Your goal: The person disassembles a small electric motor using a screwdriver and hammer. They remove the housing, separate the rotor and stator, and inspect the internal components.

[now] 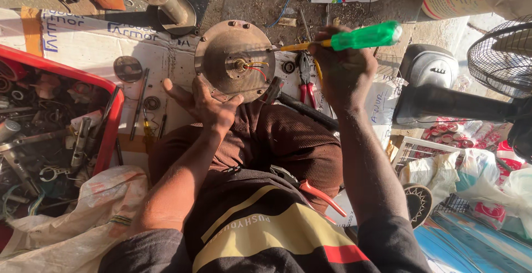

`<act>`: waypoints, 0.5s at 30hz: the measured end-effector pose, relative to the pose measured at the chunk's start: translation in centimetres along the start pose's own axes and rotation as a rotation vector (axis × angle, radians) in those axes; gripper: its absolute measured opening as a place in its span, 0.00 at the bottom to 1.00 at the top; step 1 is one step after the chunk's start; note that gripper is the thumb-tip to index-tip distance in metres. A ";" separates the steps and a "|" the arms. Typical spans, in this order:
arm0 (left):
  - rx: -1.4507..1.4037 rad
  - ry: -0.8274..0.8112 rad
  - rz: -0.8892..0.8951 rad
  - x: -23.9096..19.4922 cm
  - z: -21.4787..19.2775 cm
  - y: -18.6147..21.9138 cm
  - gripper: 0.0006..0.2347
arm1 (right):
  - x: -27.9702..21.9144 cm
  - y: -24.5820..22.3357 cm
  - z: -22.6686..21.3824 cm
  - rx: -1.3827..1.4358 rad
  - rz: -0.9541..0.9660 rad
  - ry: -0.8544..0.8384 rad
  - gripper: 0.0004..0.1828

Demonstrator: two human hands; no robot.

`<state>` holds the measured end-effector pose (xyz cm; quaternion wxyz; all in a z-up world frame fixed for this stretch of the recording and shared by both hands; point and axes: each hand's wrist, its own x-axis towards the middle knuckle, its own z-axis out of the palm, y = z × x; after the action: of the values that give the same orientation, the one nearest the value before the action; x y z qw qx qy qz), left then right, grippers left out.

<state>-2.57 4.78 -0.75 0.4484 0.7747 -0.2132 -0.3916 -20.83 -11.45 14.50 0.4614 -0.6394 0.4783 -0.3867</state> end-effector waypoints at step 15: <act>0.245 -0.465 0.285 8.5 -4.1 5.0 0.55 | -1.7 -1.6 -3.8 -0.129 0.187 -0.095 0.19</act>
<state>5.94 -1.32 1.21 0.3411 0.6750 -0.4623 -0.4630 -24.37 -10.42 17.01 0.4757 -0.6378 0.5373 -0.2796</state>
